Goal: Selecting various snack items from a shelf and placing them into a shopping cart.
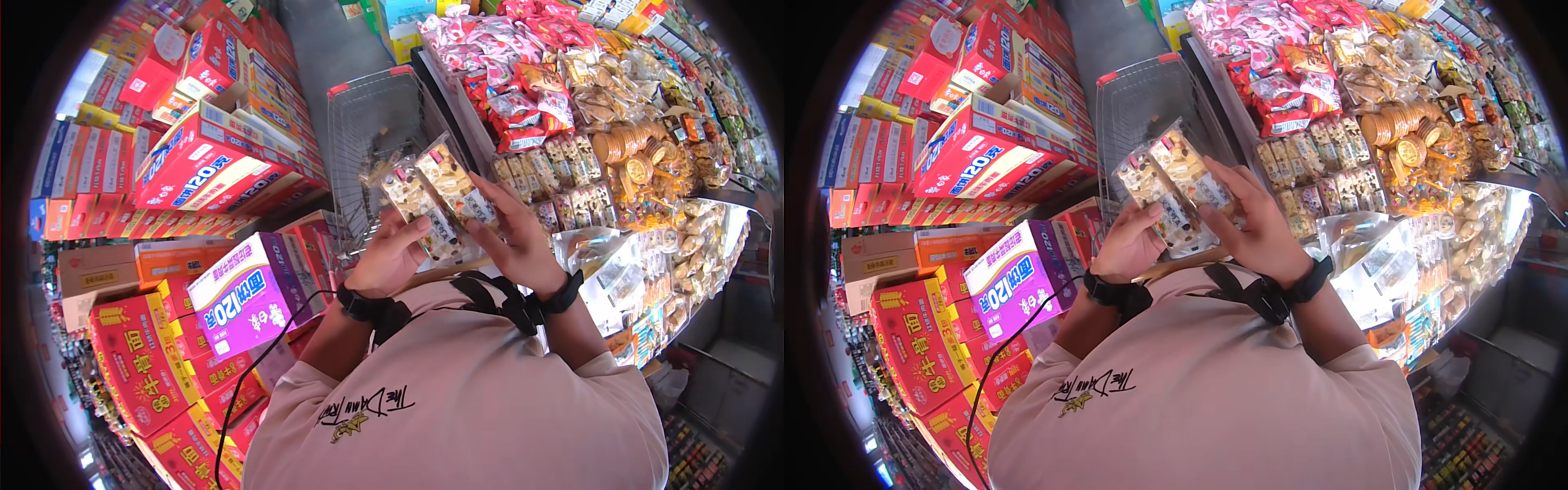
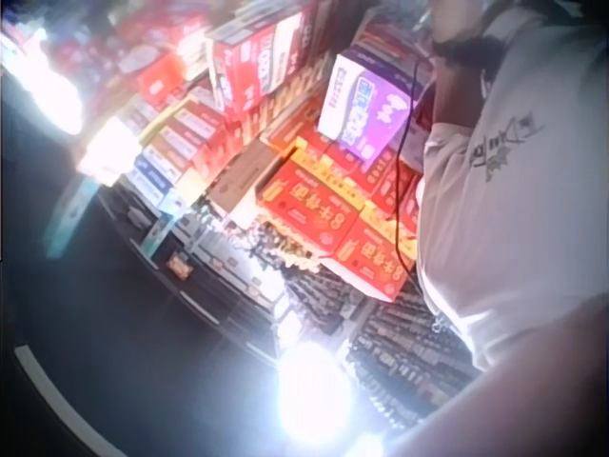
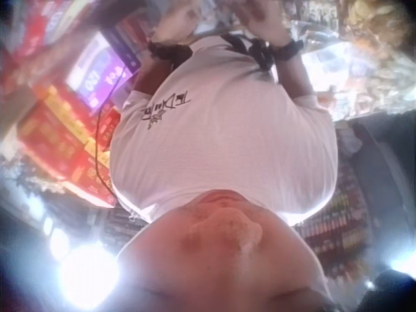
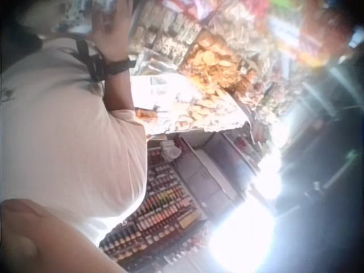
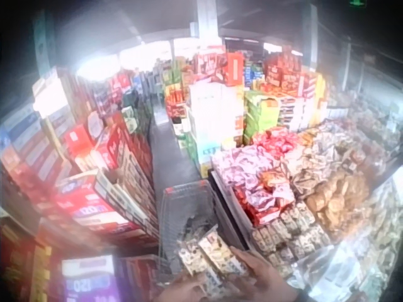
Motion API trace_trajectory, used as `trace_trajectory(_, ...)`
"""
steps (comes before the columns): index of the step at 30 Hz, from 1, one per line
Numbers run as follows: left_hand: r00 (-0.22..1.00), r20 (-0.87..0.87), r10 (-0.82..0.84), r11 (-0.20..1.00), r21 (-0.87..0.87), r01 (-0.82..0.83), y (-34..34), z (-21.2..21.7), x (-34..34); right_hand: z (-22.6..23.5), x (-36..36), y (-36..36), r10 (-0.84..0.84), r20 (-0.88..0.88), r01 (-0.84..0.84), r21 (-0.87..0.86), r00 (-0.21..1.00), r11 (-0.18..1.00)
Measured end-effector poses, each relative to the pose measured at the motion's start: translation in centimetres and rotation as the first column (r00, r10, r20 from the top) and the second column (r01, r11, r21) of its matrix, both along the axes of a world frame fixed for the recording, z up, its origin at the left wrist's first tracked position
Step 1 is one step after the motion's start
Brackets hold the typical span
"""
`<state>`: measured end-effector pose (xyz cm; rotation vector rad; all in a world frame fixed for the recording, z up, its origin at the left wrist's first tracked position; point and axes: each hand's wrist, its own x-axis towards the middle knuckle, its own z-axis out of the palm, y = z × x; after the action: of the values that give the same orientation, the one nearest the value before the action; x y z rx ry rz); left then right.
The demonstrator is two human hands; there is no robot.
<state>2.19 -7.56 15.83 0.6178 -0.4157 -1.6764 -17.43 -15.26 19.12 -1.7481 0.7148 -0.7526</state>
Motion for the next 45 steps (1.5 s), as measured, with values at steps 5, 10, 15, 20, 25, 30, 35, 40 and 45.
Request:
trace_trajectory(5, 0.999, 0.036, 0.008, 1.000, 0.009, -0.008, 0.2, -0.3, -0.6, -0.1, -1.2, -0.4, 0.034, 0.234, -0.073, 0.161, 0.972, 0.984)
trace_trajectory(10, 0.983, -0.124, 0.136, 0.987, -0.070, -0.145, 0.5, 2.4, -3.0, 1.1, -3.7, -1.5, -0.064, 0.245, -0.023, 0.336, 0.967, 0.942)
trace_trajectory(15, 0.934, 0.057, 0.353, 0.933, -0.094, -0.346, 1.7, 2.6, -3.8, 0.3, -3.4, -2.5, -0.090, 0.318, -0.039, 0.379, 0.944, 0.925)
trace_trajectory(20, 0.905, 0.295, 0.307, 0.933, 0.094, -0.348, 2.0, 2.8, -3.5, 0.9, -2.8, -3.3, -0.062, 0.342, -0.117, 0.480, 0.938, 0.870)
trace_trajectory(25, 0.893, 0.236, 0.383, 0.918, 0.010, -0.397, 3.0, 2.2, -3.6, 0.7, -2.3, -4.1, -0.061, 0.386, -0.138, 0.466, 0.921, 0.874)
trace_trajectory(30, 0.881, 0.136, 0.453, 0.889, -0.002, -0.457, 2.6, 2.6, -3.7, -0.1, -3.2, -4.7, -0.136, 0.408, -0.074, 0.459, 0.903, 0.885)
trace_trajectory(35, 0.805, 0.178, 0.566, 0.821, -0.036, -0.569, 2.2, 2.7, -4.2, -0.1, -4.3, -5.3, -0.264, 0.391, 0.063, 0.456, 0.882, 0.887)
trace_trajectory(40, 0.792, 0.205, 0.576, 0.816, -0.087, -0.571, 1.8, 2.3, -4.2, -0.4, -4.8, -5.8, -0.404, 0.327, 0.212, 0.491, 0.854, 0.845)
trace_trajectory(45, 0.722, 0.239, 0.649, 0.751, -0.049, -0.659, 1.8, 2.2, -4.4, -0.6, -4.1, -5.3, -0.391, 0.306, 0.207, 0.493, 0.868, 0.845)
